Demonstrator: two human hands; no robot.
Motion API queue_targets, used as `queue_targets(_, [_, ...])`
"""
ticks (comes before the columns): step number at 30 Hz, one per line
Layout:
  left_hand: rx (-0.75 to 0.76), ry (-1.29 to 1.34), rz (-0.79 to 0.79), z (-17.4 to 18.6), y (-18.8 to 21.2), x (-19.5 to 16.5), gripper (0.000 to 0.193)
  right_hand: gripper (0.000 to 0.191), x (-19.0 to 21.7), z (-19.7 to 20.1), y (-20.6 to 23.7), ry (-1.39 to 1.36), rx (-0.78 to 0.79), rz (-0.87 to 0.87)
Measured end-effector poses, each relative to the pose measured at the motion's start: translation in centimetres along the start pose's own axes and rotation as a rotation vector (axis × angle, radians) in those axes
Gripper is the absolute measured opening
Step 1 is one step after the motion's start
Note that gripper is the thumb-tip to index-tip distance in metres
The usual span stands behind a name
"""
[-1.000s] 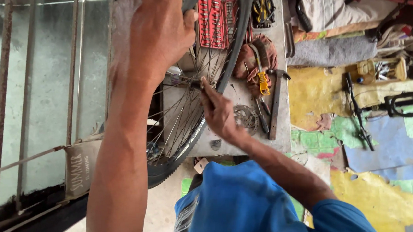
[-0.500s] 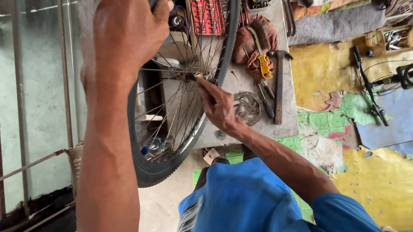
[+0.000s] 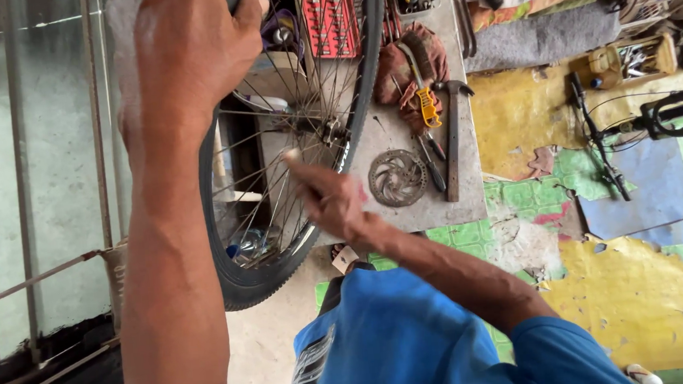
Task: The person uses a yellow spoke wrench to tighten the spokes on a bicycle wheel mounted on a workbench. They rotate the wheel and adjust multiple spokes in sequence, then briefly use a hammer to tap the rim before resuming spoke adjustments.
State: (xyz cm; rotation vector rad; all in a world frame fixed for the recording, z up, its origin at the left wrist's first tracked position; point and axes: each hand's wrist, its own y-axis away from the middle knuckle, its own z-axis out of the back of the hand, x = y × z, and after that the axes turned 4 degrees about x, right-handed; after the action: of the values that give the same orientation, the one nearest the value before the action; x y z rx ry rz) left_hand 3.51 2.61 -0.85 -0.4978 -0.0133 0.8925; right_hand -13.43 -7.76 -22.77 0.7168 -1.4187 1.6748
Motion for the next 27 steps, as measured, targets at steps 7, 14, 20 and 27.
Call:
queue_targets(7, [0.020, 0.047, 0.093, 0.1, 0.3, -0.5, 0.027, 0.041, 1.1, 1.1, -1.9, 0.090, 0.035, -0.084])
queue_targets(14, [-0.008, 0.044, 0.037, 1.0, -0.2, -1.6, 0.033, 0.044, 3.7, -1.1, -1.9, -0.146, -0.036, 0.171])
queue_targets(20, [0.007, -0.042, 0.073, 1.8, -0.2, -1.2, 0.037, 0.037, 1.6, 0.9, -2.3, 0.119, 0.060, -0.066])
queue_targets(27, [0.093, -0.011, 0.126, 1.9, -0.6, -1.9, 0.034, 0.064, 5.2, -2.0, -2.6, 0.002, 0.041, 0.159])
